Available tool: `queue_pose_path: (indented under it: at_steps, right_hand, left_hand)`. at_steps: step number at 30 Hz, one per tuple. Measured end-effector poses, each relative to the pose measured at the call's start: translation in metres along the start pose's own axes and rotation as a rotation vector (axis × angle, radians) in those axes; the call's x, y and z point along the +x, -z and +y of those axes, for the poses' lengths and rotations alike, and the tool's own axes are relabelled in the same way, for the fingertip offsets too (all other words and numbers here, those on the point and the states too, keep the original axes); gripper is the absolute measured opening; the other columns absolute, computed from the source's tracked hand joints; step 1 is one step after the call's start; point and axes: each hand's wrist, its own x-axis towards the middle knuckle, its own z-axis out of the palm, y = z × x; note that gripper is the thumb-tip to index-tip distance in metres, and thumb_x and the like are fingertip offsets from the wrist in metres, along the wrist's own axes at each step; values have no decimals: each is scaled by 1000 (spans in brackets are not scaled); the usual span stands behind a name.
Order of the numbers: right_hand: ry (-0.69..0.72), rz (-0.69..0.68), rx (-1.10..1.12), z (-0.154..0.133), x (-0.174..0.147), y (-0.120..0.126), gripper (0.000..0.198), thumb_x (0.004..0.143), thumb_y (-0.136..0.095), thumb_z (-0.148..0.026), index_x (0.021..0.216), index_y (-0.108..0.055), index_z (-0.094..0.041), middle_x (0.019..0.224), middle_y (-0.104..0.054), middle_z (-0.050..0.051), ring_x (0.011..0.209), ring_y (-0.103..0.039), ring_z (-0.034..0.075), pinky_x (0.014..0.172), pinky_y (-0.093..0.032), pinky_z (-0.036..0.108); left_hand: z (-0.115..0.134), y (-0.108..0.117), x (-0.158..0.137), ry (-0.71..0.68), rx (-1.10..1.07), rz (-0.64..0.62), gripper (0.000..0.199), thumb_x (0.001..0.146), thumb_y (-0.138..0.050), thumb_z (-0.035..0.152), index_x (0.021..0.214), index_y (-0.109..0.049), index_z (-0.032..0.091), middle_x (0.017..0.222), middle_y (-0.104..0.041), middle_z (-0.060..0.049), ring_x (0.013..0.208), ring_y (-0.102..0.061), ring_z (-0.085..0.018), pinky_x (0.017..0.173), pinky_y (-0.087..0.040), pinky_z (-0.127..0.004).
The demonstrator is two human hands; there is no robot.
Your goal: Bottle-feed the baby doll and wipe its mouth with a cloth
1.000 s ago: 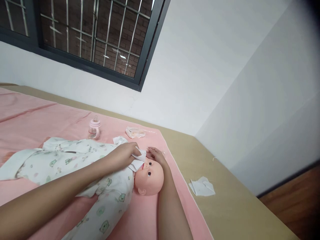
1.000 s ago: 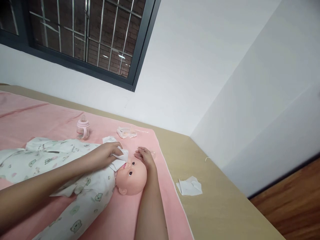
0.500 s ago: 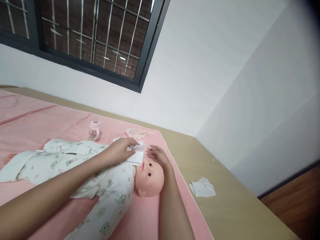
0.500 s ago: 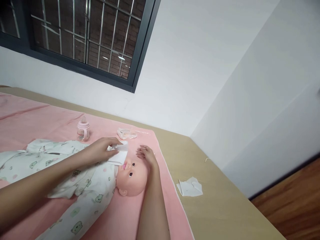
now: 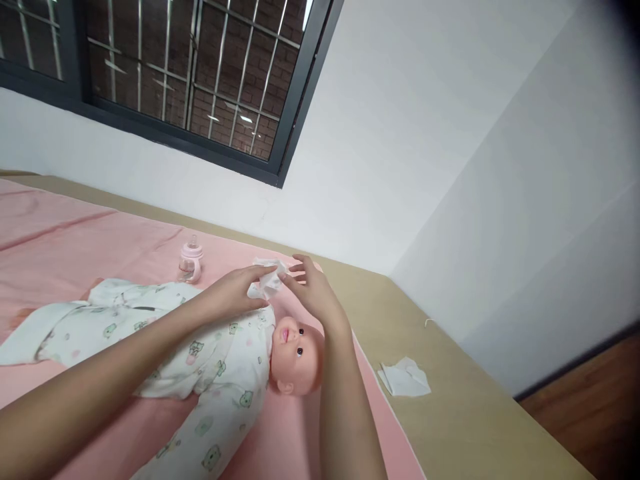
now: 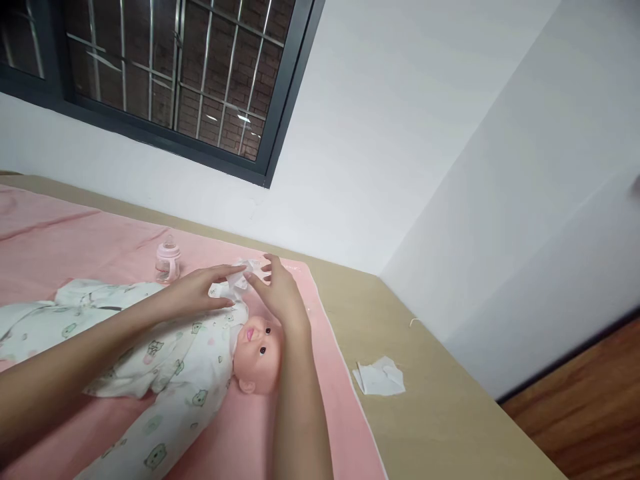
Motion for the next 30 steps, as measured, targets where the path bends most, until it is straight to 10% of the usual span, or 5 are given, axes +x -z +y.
queue_pose_path:
  at_steps: [8,15,23,30]
  right_hand:
    - [102,79,-154,-3,5,-11,34,79,-52,-14,112,-54,-23,105,-67,4,85,-62,17,79,-46,32]
    - [141,160,-94,25,17,4,19,67,-40,-4,70,-49,-21,101,-70,1,83,-61,15,77,-45,27]
    - [-482,114,-28,125,20,30,22,60,-54,-3,73,-49,-20,70,-58,-1,59,-54,12,55,-40,23]
    - [-567,87,44,136,19,27,28,64,-53,-5,88,-53,-18,62,-55,-2,55,-54,13,51,-40,23]
  left_hand:
    - [3,4,-1,-20,63,-59,68,75,-68,36,140,-50,25,144,-51,-1,133,-47,-25,108,-40,-34]
    - [-6,24,1,88,98,141,62,83,-54,55,133,-56,18,141,-54,-5,131,-48,-25,111,-36,-36]
    - [-19,45,2,112,92,235,47,85,-50,57,119,-64,27,131,-61,-2,121,-55,-24,103,-43,-38]
    - [-19,42,2,108,84,199,43,85,-51,53,117,-64,28,131,-61,-2,121,-54,-25,103,-42,-40]
